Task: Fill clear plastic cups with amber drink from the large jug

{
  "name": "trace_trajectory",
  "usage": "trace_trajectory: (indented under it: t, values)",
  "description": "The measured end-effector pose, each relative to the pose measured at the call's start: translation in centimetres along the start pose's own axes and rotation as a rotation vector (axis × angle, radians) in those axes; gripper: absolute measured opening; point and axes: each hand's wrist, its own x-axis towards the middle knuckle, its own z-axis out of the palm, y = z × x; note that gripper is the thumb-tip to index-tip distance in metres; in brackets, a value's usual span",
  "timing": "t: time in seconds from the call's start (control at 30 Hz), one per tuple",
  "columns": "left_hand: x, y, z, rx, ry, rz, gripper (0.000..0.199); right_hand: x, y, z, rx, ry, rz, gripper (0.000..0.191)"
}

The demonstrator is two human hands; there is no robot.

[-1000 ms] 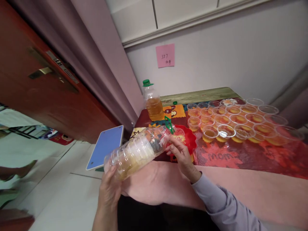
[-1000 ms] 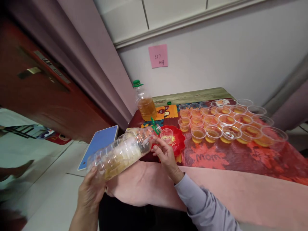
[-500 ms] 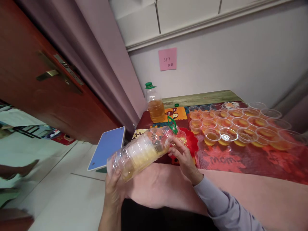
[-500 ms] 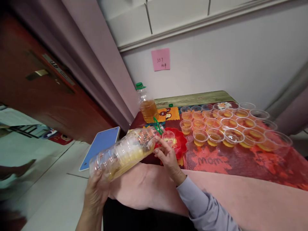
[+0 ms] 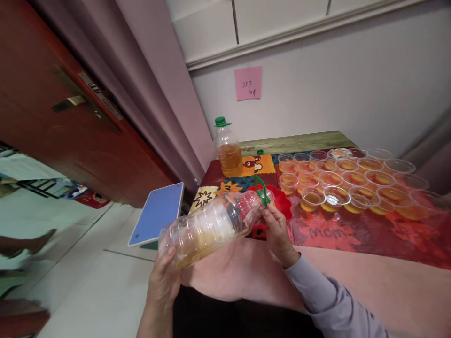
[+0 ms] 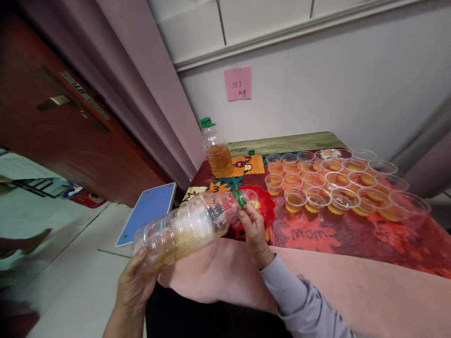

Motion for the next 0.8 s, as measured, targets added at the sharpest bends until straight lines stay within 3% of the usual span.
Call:
trace_trajectory:
  t: [0.13,0.33,0.6,0.8]
  values:
    - [0.3,0.1,0.4,-0.008,0.022,-0.002,0.079,0.3,-0.4,0.3,0.083,0.019,0.070,0.035]
    - [0.6,-0.4,2.3,-0.024,0.033,0.026,0.071,0.7,-0.5,0.2,0.115,0.004,0.144,0.049]
    - [-0.1,1.3,0.8,0.077,0.035,0.150,0.076,-0.4,-1.0,1.6,0.102,-0.141,0.132,0.046]
    - [-0.2,2.9,1.2,0.142,0.054,0.181,0.086,-0.7,-1.0,1.7,0.106,-0.211,0.172,0.049]
